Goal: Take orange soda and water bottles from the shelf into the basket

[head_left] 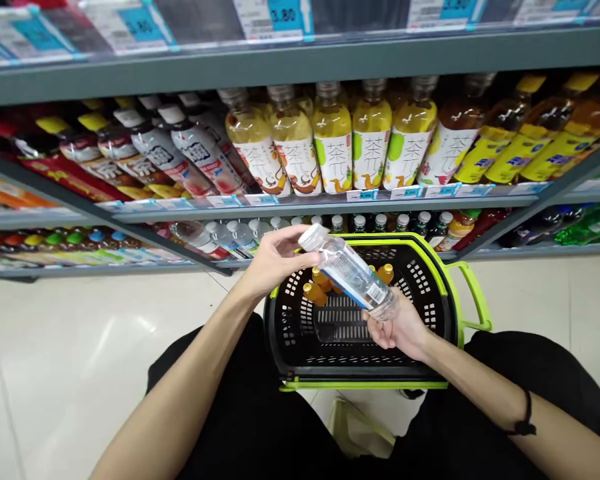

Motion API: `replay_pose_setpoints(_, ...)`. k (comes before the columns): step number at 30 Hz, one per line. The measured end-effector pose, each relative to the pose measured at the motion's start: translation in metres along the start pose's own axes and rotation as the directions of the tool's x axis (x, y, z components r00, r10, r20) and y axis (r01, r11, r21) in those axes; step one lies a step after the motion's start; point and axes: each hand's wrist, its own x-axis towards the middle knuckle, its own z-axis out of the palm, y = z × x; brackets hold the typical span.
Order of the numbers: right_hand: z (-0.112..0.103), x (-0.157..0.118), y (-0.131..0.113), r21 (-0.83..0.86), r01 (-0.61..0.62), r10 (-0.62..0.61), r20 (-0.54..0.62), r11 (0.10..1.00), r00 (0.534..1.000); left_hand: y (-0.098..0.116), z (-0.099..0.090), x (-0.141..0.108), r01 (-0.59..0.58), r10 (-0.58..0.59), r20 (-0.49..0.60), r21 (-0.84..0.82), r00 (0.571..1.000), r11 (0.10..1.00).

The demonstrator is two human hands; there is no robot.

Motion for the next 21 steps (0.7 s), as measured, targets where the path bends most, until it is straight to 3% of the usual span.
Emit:
replay_pose_setpoints(5,-0.017,0.014,-0.02,-0.379,0.04,-0.117,-0.184,0.924,0.976,-0.019,0.013,0.001,0.12,-0.122,0.007,0.149,0.992,0.982)
replay_pose_setpoints(8,-0.025,0.021,-0.021,-0.548,-0.063,-0.041,-0.175,0.834,0.984,-0.05,0.03,0.002,0.185,-0.21,0.081,0.241,0.974,0.953)
replay_pose_setpoints(11,-0.026,0.026,-0.015,-0.717,-0.138,-0.018,-0.205,0.683,0.979,-0.081,0.039,0.001,0.13,-0.213,0.129,0.465,0.969,0.876)
replay_pose_setpoints(15,-0.022,0.024,-0.015,-0.914,-0.114,-0.155,-0.187,0.39,0.97,-0.109,0.041,-0.005,-0.043,-0.328,0.272,0.824,0.905,0.566)
replay_pose_setpoints(18,-0.02,0.018,-0.017,-0.974,-0.145,-0.221,-0.182,0.174,0.958,-0.133,0.045,-0.008,-0.188,-0.467,0.332,0.925,0.82,0.329)
replay_pose_setpoints(21,-0.023,0.016,-0.015,-0.968,-0.25,-0.214,-0.244,0.001,0.946,-0.168,0.047,-0.003,-0.282,-0.589,0.303,0.951,0.749,0.129)
